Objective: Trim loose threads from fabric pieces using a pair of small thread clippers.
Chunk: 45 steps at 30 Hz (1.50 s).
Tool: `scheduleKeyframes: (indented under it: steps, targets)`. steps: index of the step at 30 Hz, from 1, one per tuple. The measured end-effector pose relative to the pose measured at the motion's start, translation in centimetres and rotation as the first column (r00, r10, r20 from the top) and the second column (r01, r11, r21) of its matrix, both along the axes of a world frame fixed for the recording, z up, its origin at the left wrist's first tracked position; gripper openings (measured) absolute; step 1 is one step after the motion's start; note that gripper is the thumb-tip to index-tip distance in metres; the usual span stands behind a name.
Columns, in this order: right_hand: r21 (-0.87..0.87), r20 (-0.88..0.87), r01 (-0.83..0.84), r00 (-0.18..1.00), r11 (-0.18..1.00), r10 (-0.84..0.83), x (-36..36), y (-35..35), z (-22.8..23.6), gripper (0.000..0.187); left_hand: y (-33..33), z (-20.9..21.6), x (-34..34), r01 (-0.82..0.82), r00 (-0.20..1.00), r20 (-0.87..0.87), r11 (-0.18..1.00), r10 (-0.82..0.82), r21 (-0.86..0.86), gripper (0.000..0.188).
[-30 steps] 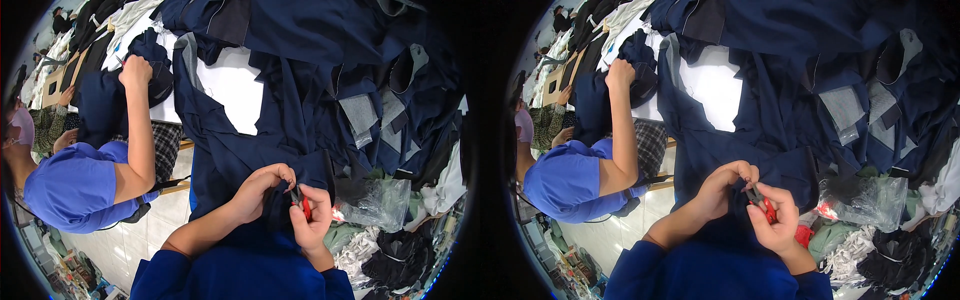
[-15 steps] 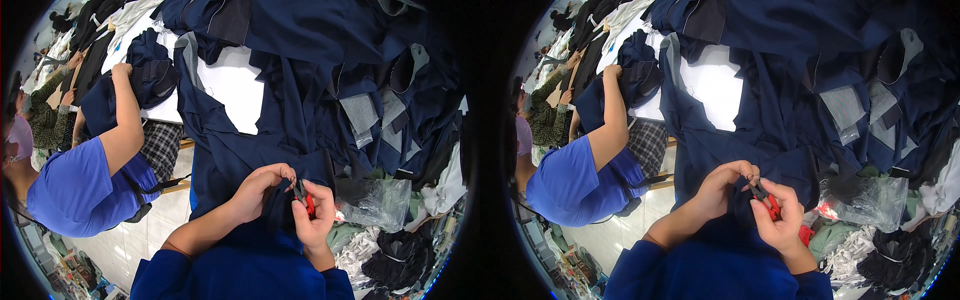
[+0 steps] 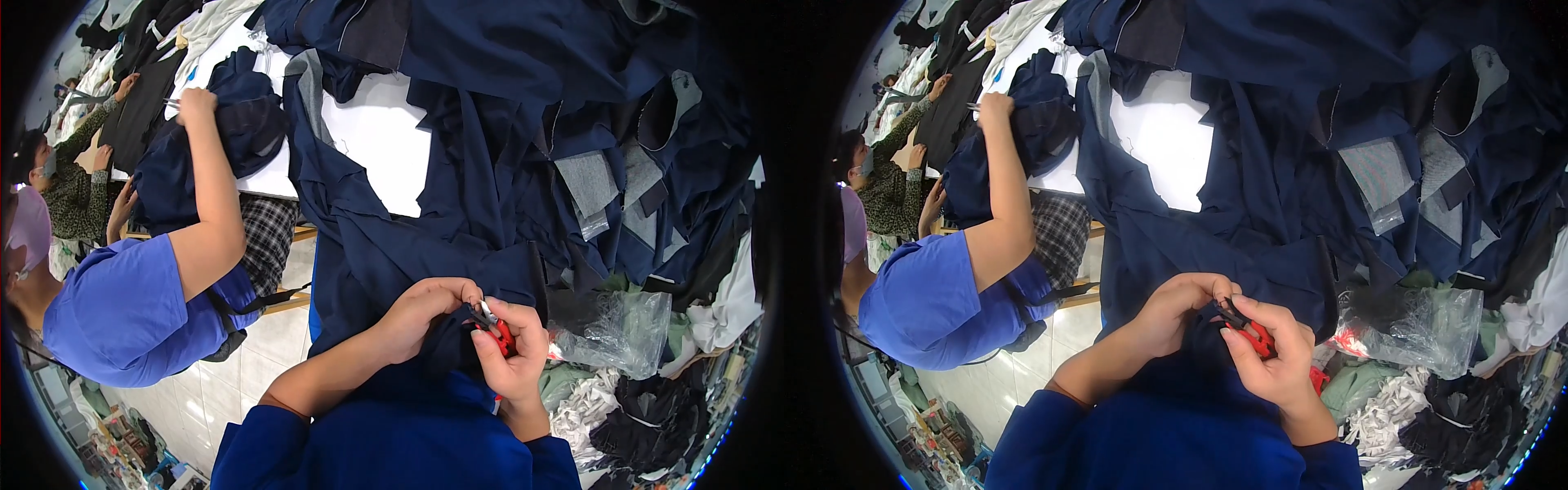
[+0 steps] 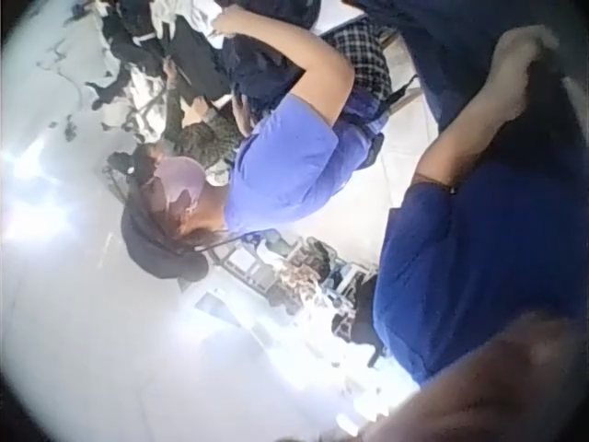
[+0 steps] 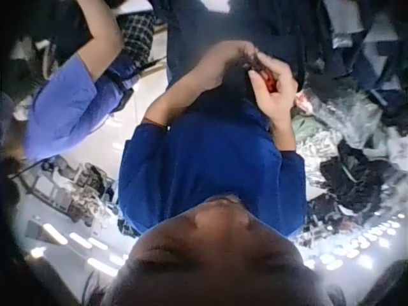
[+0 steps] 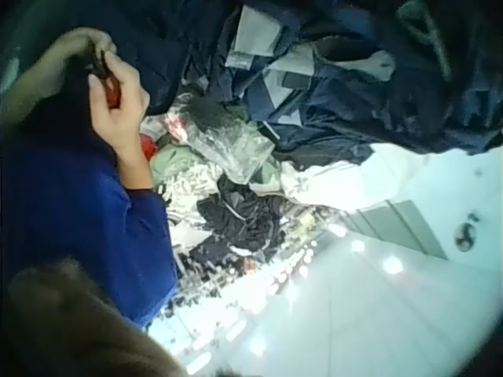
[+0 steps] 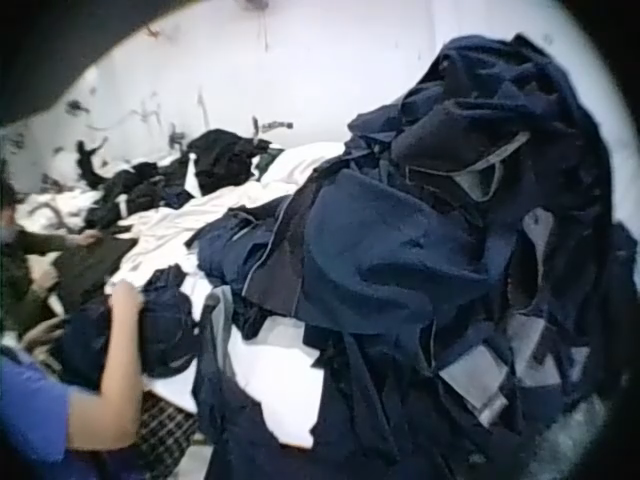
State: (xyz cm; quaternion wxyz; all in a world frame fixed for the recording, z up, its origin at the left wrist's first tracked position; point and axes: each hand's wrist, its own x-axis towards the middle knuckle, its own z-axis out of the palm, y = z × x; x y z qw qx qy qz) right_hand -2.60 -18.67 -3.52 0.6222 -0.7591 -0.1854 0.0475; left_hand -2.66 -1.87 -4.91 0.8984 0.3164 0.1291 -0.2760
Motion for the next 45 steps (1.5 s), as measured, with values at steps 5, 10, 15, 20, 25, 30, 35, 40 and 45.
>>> scheduleKeyframes:
  steps: [5,10,15,20,25,30,35,40,45]
  targets:
    - [0.333,-0.326,0.081,0.945,0.94,0.035,-0.6,0.4,-0.4,0.035,-0.1,0.3,0.0,-0.041,0.999,0.005,0.999,0.041,0.012,0.019]
    - [0.158,-0.125,0.039,0.992,0.987,-0.019,-0.2,-0.2,-0.5,0.035,0.8,0.0,0.3,-0.066,0.997,0.04,0.995,0.069,-0.068,0.018]
    - [-0.005,-0.034,0.04,0.999,0.999,-0.04,0.0,-0.3,0.1,0.035,0.7,0.2,0.4,-0.068,0.997,0.041,0.996,0.07,-0.056,0.018]
    - [-0.014,-0.024,0.03,0.999,0.999,-0.03,0.0,-0.1,0.2,0.034,0.6,0.0,0.3,-0.045,0.998,0.047,0.999,0.045,-0.002,0.019]
    - [-0.027,0.025,0.012,1.0,1.0,-0.011,0.2,-0.3,0.1,0.035,0.5,0.2,0.3,-0.03,0.999,0.033,0.999,0.029,0.023,0.02]
    - [0.097,-0.089,-0.008,0.996,0.995,0.017,0.5,-0.6,-0.3,0.035,0.1,0.0,0.0,-0.026,0.998,0.051,0.997,0.022,0.071,0.02]
    - [0.109,-0.031,-0.041,0.999,0.993,0.045,0.8,-0.9,-0.4,0.034,0.1,0.2,0.0,-0.028,0.998,-0.05,0.999,0.03,0.036,0.019]
    - [0.086,-0.034,-0.032,0.999,0.996,0.035,0.8,-1.3,-0.1,0.032,0.1,0.2,0.1,-0.033,0.996,-0.084,0.999,0.03,-0.036,0.018]
    - [0.089,-0.017,-0.033,0.999,0.996,0.035,0.5,-1.4,-0.6,0.033,-0.4,-0.2,0.0,0.033,0.999,-0.03,0.999,-0.033,-0.031,0.02]
